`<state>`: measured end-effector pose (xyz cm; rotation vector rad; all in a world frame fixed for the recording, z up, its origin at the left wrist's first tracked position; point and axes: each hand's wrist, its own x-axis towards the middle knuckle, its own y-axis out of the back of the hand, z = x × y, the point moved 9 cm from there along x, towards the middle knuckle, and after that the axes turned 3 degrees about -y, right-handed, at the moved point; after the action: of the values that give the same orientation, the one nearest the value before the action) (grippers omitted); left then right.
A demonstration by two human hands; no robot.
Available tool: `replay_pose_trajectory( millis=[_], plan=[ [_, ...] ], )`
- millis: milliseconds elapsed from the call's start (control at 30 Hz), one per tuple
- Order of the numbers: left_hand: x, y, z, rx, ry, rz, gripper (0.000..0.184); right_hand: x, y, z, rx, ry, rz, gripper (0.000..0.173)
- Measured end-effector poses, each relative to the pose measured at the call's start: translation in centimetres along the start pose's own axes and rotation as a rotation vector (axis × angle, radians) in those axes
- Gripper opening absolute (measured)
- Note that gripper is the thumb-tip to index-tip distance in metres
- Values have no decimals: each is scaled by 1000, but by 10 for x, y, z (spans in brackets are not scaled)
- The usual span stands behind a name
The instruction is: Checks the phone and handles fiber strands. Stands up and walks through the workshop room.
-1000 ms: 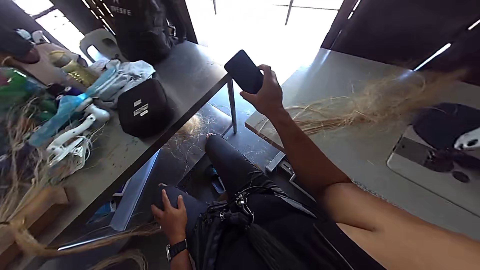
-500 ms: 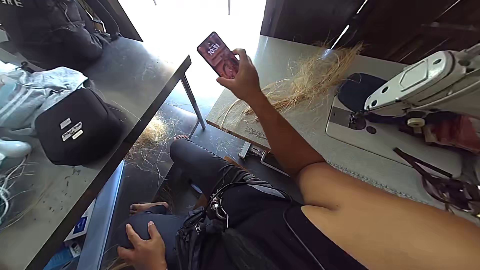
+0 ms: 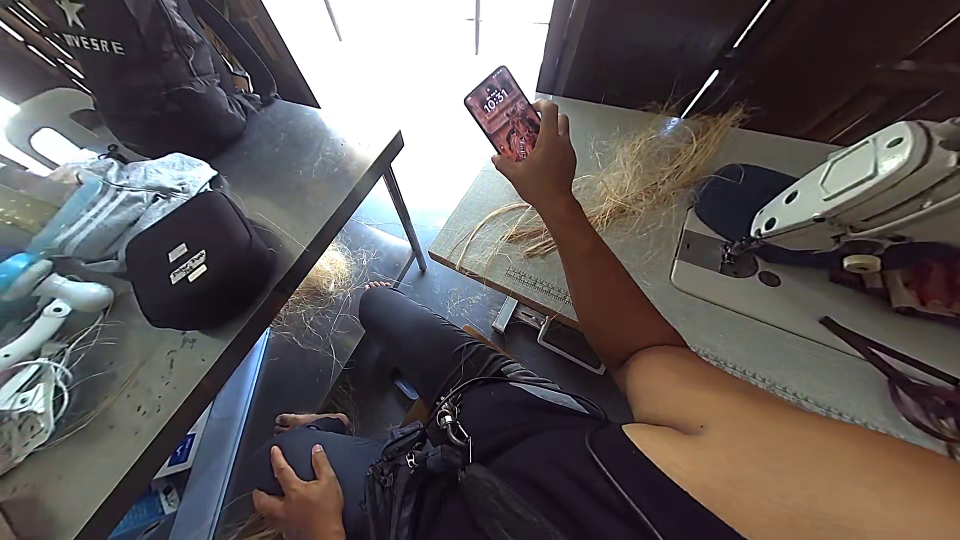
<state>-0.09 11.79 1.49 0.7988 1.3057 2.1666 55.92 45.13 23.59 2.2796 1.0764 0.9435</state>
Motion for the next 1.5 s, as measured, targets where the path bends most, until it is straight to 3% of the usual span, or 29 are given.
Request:
replay_pose_trajectory(
  millis=[567, 700, 867, 1100, 1333, 1500],
  plan=[
    [1, -3, -7, -13, 16, 8, 71, -14, -41, -47, 32, 91, -127, 88],
    [1, -6, -11, 12, 23, 30, 70, -10, -85, -85, 54, 116, -291, 90],
    [3, -9, -16, 16, 44, 11, 70, -9, -171, -159, 98, 152, -507, 93],
    [2, -10, -21, 24, 45, 22, 71, -37, -283, -254, -54, 217, -733, 98],
    [-1, -8, -28, 8, 67, 25, 72, -41, -319, -275, -61, 207, -716, 92],
    [-2, -9, -32, -19, 58, 34, 74, -3, -314, -247, 90, 100, -774, 91]
  ],
)
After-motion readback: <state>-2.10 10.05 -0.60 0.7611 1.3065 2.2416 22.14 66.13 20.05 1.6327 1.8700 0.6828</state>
